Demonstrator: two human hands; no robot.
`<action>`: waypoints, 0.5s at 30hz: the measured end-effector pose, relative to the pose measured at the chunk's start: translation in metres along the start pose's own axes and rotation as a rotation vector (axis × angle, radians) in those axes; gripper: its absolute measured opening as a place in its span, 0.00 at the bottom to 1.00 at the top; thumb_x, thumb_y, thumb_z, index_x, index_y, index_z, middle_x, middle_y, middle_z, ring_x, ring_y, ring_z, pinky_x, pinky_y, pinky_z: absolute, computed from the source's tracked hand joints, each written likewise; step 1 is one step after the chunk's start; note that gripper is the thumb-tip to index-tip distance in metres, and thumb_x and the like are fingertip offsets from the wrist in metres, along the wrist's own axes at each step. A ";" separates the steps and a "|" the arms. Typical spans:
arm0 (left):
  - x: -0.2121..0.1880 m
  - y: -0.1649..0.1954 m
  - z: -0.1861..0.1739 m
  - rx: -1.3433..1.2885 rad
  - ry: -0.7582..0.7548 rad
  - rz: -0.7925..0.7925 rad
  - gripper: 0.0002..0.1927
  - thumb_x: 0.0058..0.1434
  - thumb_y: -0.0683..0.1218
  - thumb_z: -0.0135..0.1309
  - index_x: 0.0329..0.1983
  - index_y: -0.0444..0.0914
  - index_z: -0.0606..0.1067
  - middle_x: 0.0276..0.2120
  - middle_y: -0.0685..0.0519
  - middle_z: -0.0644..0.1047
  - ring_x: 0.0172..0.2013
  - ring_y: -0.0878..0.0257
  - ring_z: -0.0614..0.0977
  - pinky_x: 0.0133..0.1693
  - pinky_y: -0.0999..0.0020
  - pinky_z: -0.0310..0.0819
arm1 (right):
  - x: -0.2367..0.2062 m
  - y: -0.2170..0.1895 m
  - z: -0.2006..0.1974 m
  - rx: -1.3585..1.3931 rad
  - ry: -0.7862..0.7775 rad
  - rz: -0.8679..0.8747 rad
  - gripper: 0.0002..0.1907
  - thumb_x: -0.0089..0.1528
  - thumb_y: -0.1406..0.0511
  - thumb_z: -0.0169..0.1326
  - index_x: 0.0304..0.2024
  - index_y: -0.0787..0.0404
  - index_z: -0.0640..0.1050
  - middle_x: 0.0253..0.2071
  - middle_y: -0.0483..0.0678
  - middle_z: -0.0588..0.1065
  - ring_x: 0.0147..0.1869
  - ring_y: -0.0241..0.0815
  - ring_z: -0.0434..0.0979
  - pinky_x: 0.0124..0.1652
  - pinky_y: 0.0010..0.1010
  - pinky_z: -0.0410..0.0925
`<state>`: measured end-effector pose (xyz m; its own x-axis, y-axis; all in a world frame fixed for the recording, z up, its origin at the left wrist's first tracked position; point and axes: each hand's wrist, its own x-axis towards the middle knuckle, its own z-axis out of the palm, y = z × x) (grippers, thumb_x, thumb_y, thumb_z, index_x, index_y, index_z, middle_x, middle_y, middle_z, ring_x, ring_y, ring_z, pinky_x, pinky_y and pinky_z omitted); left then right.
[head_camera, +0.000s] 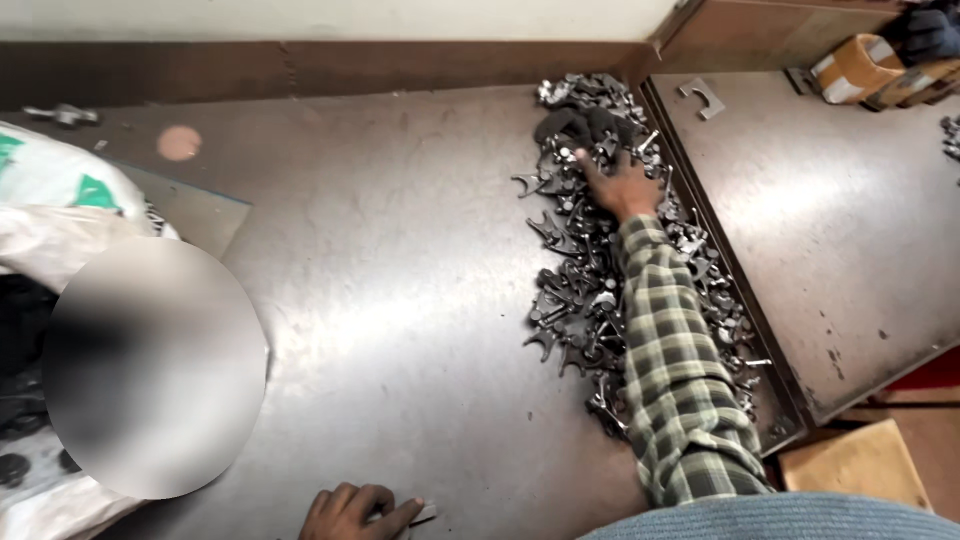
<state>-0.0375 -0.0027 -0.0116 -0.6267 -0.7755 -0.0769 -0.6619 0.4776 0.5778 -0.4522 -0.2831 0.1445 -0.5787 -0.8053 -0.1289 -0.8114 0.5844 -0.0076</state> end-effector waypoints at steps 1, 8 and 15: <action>0.001 0.000 0.002 -0.001 -0.039 -0.003 0.22 0.59 0.56 0.55 0.56 0.69 0.82 0.37 0.61 0.77 0.35 0.62 0.77 0.35 0.61 0.70 | -0.002 -0.001 0.000 -0.032 0.001 -0.006 0.58 0.59 0.24 0.27 0.78 0.52 0.54 0.75 0.62 0.59 0.72 0.73 0.62 0.67 0.62 0.56; -0.001 -0.002 0.003 0.050 -0.110 -0.006 0.22 0.62 0.57 0.52 0.59 0.71 0.79 0.40 0.61 0.76 0.39 0.64 0.77 0.39 0.62 0.69 | -0.033 -0.015 0.003 -0.148 0.051 -0.149 0.58 0.57 0.22 0.30 0.79 0.43 0.45 0.75 0.64 0.54 0.71 0.78 0.59 0.65 0.71 0.51; -0.016 -0.005 -0.006 -0.088 -0.082 0.053 0.26 0.63 0.61 0.48 0.64 0.60 0.79 0.44 0.55 0.75 0.44 0.59 0.76 0.43 0.58 0.67 | -0.080 -0.037 0.036 -0.033 0.063 -0.325 0.66 0.50 0.24 0.44 0.79 0.46 0.44 0.75 0.60 0.56 0.72 0.70 0.62 0.68 0.69 0.50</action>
<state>-0.0217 0.0048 -0.0083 -0.6934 -0.7124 -0.1084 -0.5909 0.4760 0.6514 -0.3733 -0.2366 0.1189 -0.2919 -0.9543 -0.0637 -0.9562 0.2928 -0.0056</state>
